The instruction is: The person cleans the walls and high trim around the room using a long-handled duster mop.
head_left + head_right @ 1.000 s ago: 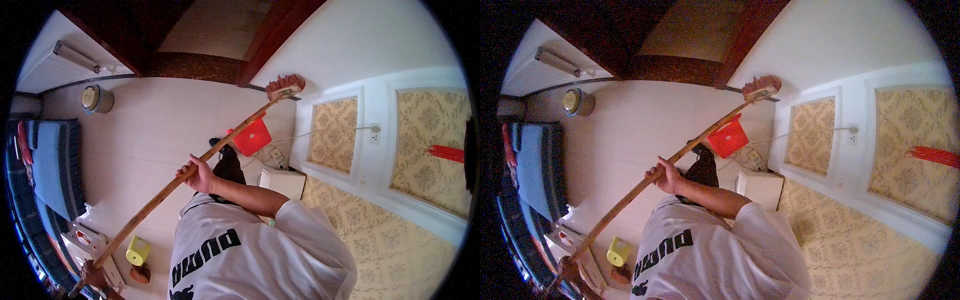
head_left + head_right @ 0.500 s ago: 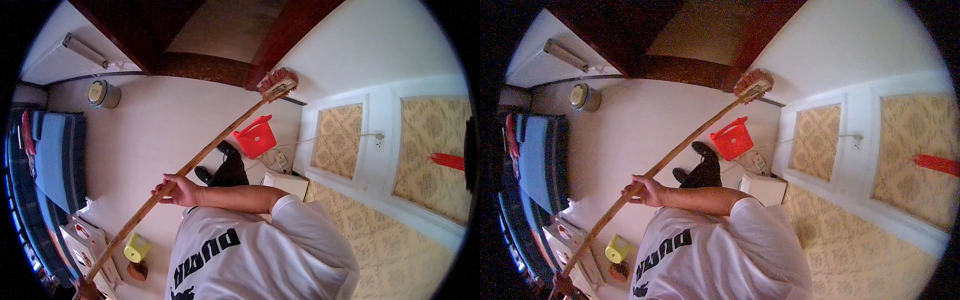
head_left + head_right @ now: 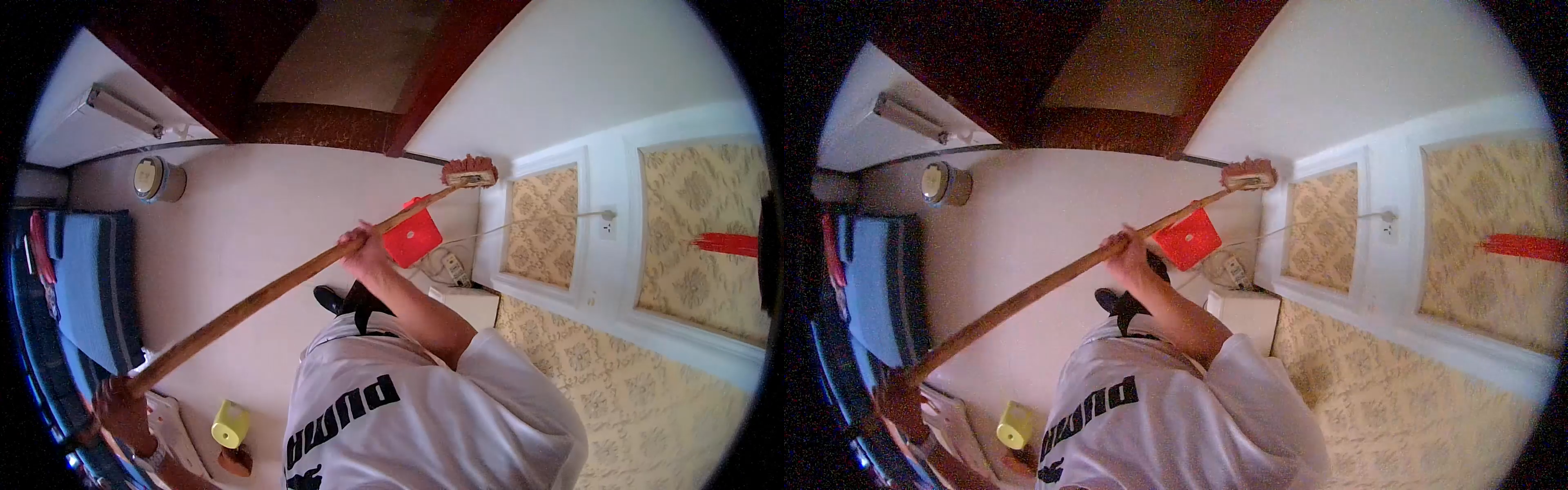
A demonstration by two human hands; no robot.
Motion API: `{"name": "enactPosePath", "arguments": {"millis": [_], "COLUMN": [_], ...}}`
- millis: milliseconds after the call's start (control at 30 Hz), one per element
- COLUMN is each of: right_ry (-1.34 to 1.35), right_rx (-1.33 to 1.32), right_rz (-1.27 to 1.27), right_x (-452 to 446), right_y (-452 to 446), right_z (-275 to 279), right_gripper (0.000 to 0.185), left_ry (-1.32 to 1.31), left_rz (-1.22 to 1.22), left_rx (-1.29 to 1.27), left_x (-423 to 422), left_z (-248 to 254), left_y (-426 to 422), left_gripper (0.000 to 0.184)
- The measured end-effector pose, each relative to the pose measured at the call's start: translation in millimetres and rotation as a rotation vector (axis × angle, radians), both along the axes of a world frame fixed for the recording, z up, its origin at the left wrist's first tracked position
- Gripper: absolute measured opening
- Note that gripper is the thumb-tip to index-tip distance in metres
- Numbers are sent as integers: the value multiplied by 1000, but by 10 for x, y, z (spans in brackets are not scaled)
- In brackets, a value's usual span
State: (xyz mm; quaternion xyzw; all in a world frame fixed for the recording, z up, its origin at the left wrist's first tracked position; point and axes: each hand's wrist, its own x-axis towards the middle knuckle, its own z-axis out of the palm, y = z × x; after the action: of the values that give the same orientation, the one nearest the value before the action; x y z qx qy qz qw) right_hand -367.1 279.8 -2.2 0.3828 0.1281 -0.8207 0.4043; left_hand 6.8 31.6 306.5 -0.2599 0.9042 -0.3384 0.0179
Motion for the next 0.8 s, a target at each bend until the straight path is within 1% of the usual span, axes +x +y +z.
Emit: {"name": "enactPosePath", "arguments": {"millis": [33, 100, 167, 233, 300, 333, 367, 400, 467, 500, 533, 567, 600, 633, 700, 733, 767, 800], "right_ry": [0, 72, 77, 83, 191, 189, 180, 171, 172, 140, 109, 83, 90, 64, 37, 21, 5, 7], "right_rx": [-4, 149, 155, 161, 143, 142, 89, 35, 17, 8, 0, 24, 19, -2, -22, -42, -62, -62], "right_rz": [-8, -90, -146, -196, -243, -244, -238, -233, -258, -239, -220, -198, -196, -178, -160, -103, -37, -30], "right_x": [-144, -449, -732, -999, -1257, -1361, -1468, -1557, -1610, -1572, -1510, -1391, -1328, -1240, -997, -838, -673, -528], "right_y": [16, 76, 132, 180, 209, 192, 164, 117, 1, -60, -118, -167, -232, -293, -385, -430, -506, -554], "right_z": [-37, -245, -303, -372, -434, -341, -246, -101, 132, 262, 429, 707, 775, 808, 917, 1010, 1123, 1238], "right_gripper": [27, 29, 28, 27, 24, 24, 22, 21, 22, 22, 23, 25, 25, 25, 25, 26, 27, 27], "left_ry": [1, -19, -43, -146, -132, -116, -78, -79, -174, -103, -101, -96, -85, -102, -119, -116, -115, -122], "left_rz": [-19, -52, -87, -115, -112, -109, -131, -135, -119, -75, -75, -60, -41, 83, 208, 154, 110, 56], "left_rx": [3, -30, -58, -94, -131, -165, -142, -142, -283, -196, -197, -202, -210, -172, -132, -265, -398, -528], "left_x": [-340, -874, -1355, -1767, -2108, -2216, -2272, -2265, -2113, -1978, -1824, -1666, -1519, -1411, -1160, -975, -752, -588], "left_z": [53, 100, 173, 291, 425, 480, 519, 567, 691, 775, 858, 941, 999, 1063, 1203, 1283, 1375, 1432], "left_y": [25, 55, 79, 160, 296, 315, 269, 229, 181, 148, 111, 69, 63, 75, 126, 174, 219, 244], "left_gripper": [13, 13, 13, 16, 17, 18, 18, 18, 17, 17, 17, 18, 19, 20, 20, 16, 18, 24]}}
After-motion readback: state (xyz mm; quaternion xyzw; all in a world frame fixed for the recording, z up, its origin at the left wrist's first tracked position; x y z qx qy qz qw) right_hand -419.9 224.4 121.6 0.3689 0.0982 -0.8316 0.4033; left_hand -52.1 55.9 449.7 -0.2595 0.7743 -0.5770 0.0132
